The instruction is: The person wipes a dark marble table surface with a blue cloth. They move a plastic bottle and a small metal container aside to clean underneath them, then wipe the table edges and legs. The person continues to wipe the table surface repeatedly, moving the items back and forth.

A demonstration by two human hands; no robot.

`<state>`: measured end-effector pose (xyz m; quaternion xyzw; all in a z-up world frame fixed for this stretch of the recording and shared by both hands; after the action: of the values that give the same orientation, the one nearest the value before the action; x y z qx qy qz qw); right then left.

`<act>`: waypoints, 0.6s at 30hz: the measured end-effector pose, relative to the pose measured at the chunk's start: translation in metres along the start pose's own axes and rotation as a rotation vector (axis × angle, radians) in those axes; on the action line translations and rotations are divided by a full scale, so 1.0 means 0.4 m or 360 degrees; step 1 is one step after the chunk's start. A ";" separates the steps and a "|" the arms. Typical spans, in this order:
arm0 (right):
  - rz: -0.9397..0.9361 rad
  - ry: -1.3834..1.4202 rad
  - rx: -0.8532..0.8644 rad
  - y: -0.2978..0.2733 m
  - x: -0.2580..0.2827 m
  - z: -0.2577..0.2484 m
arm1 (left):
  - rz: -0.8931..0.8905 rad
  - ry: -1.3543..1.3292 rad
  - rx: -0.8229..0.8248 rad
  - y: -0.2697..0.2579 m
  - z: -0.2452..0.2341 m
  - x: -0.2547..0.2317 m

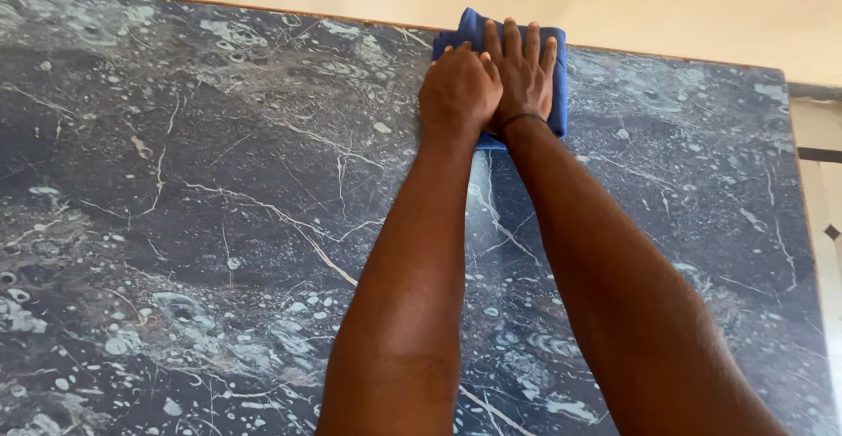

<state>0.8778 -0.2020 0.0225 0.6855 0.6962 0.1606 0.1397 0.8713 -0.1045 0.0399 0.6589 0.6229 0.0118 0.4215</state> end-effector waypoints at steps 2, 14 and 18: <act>-0.0067 -0.0051 -0.0034 -0.008 -0.009 0.004 | 0.0070 0.0018 -0.0018 -0.008 -0.001 -0.009; -0.0155 -0.0037 -0.0081 -0.508 0.058 -0.159 | -0.0007 0.0176 0.0264 -0.438 -0.364 -0.114; -0.0168 -0.0118 0.0003 -0.821 0.131 -0.299 | -0.0058 0.0208 0.0339 -0.690 -0.587 -0.158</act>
<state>0.5282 -0.1562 -0.0037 0.6535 0.7259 0.1269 0.1729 0.5063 -0.0663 0.0661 0.6864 0.6585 -0.0192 0.3080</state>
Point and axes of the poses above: each hand's wrist, its own y-axis towards the middle knuckle, its own z-axis out of the palm, x = y × z, the point moved 3 cm from there along y, towards the middle knuckle, and after that the axes turned 14 degrees about -x, right-handed, at the moved point
